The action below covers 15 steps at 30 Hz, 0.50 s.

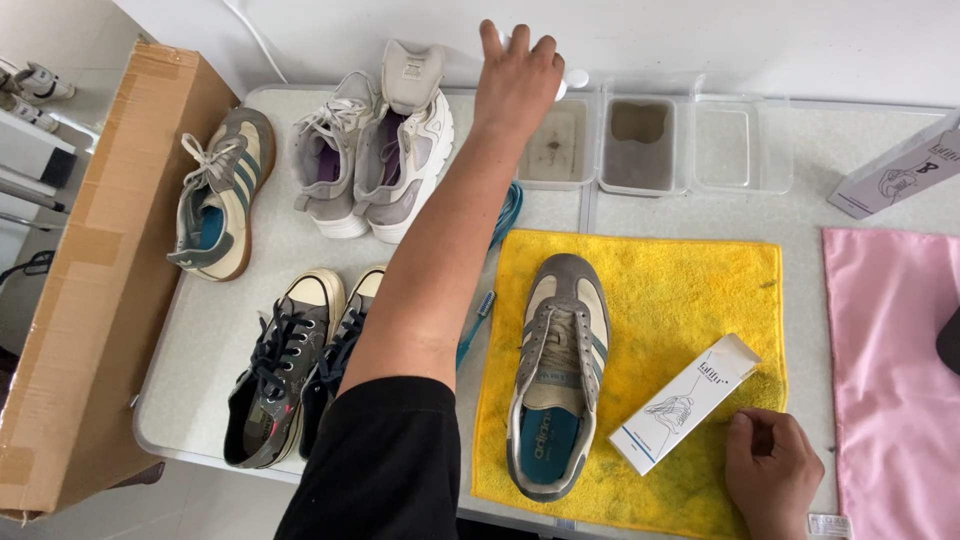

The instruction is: The person removes the blue shoelaces from a grey sneaker placed on a yellow towel. They then open a white box, take out a bottle of cleaning solution, and pour the liquid into a small plastic container on the table.

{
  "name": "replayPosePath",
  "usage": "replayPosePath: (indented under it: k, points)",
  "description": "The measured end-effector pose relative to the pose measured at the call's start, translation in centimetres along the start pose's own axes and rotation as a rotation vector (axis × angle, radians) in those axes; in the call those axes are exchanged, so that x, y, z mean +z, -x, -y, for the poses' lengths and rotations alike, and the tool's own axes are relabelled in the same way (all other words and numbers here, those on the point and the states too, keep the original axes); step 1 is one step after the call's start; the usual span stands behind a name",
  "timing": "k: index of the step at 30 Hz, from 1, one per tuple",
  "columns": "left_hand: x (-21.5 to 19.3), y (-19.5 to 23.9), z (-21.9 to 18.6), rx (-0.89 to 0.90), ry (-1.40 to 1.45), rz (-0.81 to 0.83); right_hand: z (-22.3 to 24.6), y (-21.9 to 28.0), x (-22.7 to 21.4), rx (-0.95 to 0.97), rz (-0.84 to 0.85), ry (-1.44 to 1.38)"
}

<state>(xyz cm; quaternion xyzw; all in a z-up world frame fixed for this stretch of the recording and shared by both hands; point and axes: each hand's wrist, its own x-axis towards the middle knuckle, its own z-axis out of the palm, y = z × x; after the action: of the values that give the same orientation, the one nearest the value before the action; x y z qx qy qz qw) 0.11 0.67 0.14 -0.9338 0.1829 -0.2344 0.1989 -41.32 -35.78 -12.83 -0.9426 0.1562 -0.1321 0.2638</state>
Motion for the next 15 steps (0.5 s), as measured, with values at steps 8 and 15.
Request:
replayPosePath:
  k: [8, 15]
  points:
    - [-0.9, 3.0, 2.0, 0.043, -0.058, 0.058, -0.1, 0.0, -0.1, -0.037, 0.01, -0.013]
    - [-3.1, 4.1, 0.9, 0.124, -0.041, 0.05, -0.1, 0.1, 0.0, -0.016, 0.013, -0.025]
